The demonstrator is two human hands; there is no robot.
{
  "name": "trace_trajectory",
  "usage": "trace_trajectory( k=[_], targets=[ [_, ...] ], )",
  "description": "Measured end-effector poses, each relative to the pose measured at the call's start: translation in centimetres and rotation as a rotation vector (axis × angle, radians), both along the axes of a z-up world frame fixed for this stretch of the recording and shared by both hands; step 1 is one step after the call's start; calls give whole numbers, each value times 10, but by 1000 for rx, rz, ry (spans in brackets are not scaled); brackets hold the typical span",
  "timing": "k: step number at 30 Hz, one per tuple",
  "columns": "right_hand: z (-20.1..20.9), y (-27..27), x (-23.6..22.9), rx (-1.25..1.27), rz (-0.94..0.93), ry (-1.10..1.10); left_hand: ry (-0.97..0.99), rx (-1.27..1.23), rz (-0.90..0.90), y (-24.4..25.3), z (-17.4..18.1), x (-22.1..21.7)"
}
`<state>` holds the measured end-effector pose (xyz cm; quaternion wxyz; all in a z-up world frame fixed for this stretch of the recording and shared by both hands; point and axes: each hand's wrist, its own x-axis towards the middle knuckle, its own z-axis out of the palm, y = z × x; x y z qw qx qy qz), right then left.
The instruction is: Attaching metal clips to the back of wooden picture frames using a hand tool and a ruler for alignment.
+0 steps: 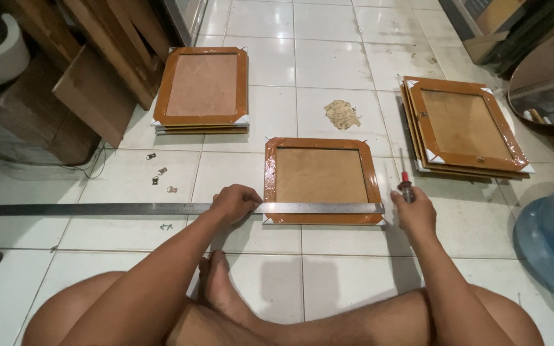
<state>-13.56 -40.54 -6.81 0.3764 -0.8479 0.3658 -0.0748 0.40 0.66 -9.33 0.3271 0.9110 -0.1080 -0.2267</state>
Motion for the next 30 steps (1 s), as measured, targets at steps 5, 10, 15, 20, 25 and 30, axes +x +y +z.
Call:
trace_trajectory(
  k=[5, 10, 15, 20, 25, 30],
  targets=[
    [25, 27, -4, 326, -51, -259, 2, 16, -2, 0, 3, 0],
    [48, 43, -12, 464, 103, -399, -3, 25, -7, -1, 2, 1],
    [26, 31, 3, 471, 63, -803, -2, 33, -12, -3, 1, 1],
    [-11, 4, 8, 563, -107, -783, -9, 24, -6, -1, -2, 3],
    [7, 25, 0, 438, -104, -651, -9, 29, -16, 0, -6, 3],
    [-11, 14, 10, 833, -59, -415, 10, 25, 2, -2, -4, 2]
  ],
)
